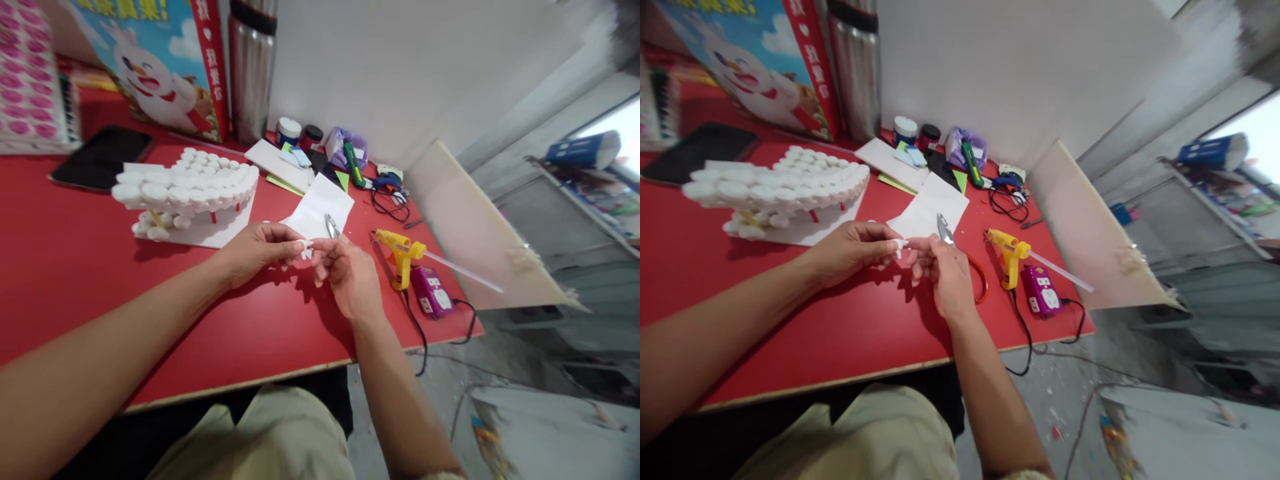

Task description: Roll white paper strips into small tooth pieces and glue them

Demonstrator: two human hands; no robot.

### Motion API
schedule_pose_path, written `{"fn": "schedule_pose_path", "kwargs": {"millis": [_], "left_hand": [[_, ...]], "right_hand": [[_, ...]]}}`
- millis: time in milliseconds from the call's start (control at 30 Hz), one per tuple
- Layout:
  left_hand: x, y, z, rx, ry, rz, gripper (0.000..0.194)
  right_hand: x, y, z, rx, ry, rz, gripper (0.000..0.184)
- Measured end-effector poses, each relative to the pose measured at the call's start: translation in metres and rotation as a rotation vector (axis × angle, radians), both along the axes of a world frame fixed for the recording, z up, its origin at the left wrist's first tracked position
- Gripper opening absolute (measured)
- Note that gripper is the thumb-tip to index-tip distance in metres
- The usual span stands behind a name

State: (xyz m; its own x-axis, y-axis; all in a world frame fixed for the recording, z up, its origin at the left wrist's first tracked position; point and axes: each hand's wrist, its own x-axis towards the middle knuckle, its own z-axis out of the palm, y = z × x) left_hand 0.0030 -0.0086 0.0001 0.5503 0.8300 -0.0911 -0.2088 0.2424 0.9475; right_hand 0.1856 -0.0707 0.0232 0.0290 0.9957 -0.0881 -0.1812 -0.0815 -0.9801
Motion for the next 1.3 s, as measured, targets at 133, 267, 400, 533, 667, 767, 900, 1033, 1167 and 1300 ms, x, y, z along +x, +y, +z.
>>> {"fn": "schedule_pose_path", "kwargs": {"millis": [133,267,400,533,667,767,900,1033,1167,1300], "left_hand": [[0.001,0.002,-0.003,-0.045,-0.053,-0.012,0.028],[0.002,0.003,-0.003,-0.048,-0.060,-0.027,0.029],[0.001,0.000,0.002,-0.017,-0.014,0.002,0.026],[0.001,-0.003,0.006,-0.009,0.025,0.027,0.022],[0.001,-0.003,0.008,0.008,0.052,0.036,0.023],[0.002,-0.002,0.009,0.047,0.075,0.050,0.021],[0.002,-0.003,0.011,0.083,0.090,0.070,0.020],[0.002,-0.004,0.011,0.102,0.106,0.086,0.020],[0.002,-0.004,0.008,0.132,0.116,0.090,0.022],[0.001,-0.003,0.006,0.167,0.140,0.096,0.022]], "right_hand": [[-0.002,-0.001,-0.001,0.017,-0.062,-0.030,0.051],[-0.002,-0.003,-0.003,0.103,-0.047,-0.009,0.050],[-0.001,-0.004,-0.006,0.184,-0.088,0.008,0.049],[-0.001,-0.004,-0.008,0.250,-0.119,0.003,0.043],[-0.001,-0.006,-0.007,0.284,-0.176,-0.002,0.038],[-0.002,-0.009,-0.006,0.308,-0.239,-0.001,0.037],[-0.003,-0.011,-0.003,0.338,-0.295,-0.004,0.037],[-0.002,-0.011,-0.004,0.366,-0.364,-0.011,0.038],[-0.001,-0.013,-0.004,0.418,-0.463,-0.026,0.037],[-0.002,-0.014,-0.004,0.450,-0.501,-0.027,0.035]]}}
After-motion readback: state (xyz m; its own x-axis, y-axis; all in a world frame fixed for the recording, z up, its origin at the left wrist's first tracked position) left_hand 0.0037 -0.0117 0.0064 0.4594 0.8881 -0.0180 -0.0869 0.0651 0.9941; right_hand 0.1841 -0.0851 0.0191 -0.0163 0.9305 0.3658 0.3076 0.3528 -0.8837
